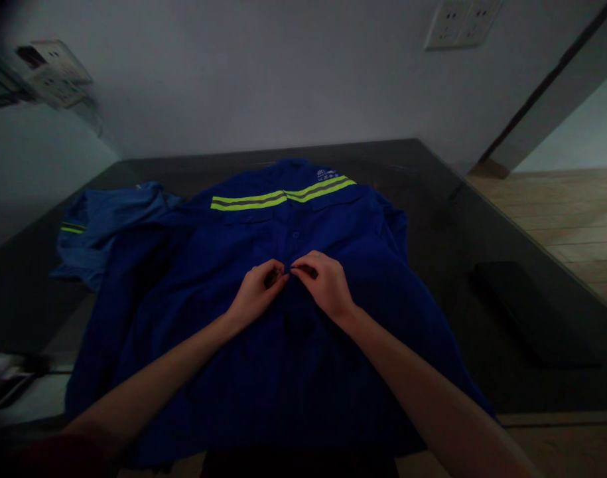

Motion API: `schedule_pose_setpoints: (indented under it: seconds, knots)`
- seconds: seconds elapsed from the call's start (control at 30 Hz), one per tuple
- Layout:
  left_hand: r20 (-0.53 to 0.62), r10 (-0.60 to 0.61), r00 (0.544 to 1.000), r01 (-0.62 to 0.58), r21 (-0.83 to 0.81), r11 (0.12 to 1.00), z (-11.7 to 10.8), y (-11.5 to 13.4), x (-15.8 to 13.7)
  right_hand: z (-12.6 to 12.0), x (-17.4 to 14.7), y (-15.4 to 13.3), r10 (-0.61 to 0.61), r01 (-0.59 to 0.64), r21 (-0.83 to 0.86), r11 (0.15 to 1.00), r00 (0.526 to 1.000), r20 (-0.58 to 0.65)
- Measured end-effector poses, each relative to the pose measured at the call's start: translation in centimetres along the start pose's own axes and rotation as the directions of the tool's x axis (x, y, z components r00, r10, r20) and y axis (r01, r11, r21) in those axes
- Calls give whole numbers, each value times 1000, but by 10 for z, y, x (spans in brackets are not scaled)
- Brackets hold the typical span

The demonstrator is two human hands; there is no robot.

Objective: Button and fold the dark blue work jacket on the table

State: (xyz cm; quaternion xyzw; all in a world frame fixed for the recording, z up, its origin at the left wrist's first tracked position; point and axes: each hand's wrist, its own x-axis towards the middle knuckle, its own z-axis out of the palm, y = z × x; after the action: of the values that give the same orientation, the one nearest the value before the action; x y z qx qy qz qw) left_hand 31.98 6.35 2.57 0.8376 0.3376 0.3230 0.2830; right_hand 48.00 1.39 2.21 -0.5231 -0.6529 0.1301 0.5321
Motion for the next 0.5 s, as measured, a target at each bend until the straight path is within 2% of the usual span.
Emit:
schedule_pose_setpoints:
  seconds: [0.07,0.33,0.5]
  knots:
    - [-3,10,1000,-10,21,1000,0,-1,0,-2,-1,0,-83,84,-93,992,996,16]
    - [2,63,998,-63,103,993,-2,3,0,-7,-3,-2,-188,211,-339,917,977,100]
    - [14,81,997,-83,134,988,-1,3,0,-6,-5,-2,-217,252,-384,889,967,132]
